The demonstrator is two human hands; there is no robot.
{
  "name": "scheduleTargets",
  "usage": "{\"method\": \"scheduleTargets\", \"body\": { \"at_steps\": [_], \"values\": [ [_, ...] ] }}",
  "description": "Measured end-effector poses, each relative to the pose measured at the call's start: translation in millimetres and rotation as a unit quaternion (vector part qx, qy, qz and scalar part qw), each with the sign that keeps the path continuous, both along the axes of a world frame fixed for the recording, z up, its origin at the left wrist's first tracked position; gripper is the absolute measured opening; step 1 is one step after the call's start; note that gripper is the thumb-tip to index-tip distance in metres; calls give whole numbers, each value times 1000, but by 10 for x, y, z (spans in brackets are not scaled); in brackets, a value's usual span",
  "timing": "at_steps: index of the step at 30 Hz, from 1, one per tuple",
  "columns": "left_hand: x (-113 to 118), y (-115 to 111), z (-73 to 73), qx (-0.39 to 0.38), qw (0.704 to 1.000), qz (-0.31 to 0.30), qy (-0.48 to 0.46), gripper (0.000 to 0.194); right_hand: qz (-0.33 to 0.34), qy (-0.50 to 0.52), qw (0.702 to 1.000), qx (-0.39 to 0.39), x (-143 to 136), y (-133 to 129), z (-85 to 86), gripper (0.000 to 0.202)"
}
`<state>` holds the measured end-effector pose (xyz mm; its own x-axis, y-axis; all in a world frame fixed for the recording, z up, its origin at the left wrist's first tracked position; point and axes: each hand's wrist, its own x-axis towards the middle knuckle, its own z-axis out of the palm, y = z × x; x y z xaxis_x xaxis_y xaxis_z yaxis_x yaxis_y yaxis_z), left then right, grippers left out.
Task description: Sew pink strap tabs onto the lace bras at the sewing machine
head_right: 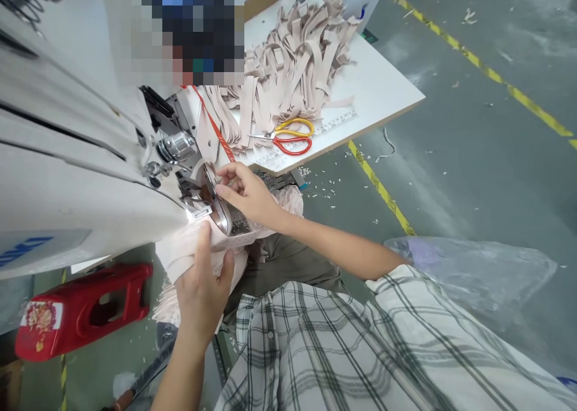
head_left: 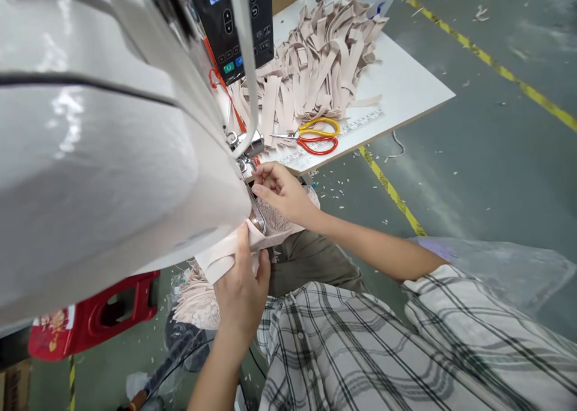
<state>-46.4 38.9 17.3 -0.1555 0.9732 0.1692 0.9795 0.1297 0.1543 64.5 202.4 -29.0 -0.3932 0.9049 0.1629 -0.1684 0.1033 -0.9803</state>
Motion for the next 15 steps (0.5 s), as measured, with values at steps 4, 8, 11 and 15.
{"method": "scheduleTargets", "body": {
  "at_steps": [4, 8, 11, 15],
  "values": [
    [-25, -40, -46, 41, 999, 10, -10, 77, 24, -17, 999, -14, 60, -132, 15, 27],
    [-43, -40, -109, 95, 995, 12, -12, 93, 44, -42, 998, -25, 140, -225, 29, 31],
    [-6, -48, -143, 90, 996, 8, -16, 97, 57, -87, 994, 23, 247, -289, 59, 38],
    [264, -160, -214, 100, 994, -34, -17, 101, 68, -206, 969, 121, 429, -482, 118, 51]
  ]
}}
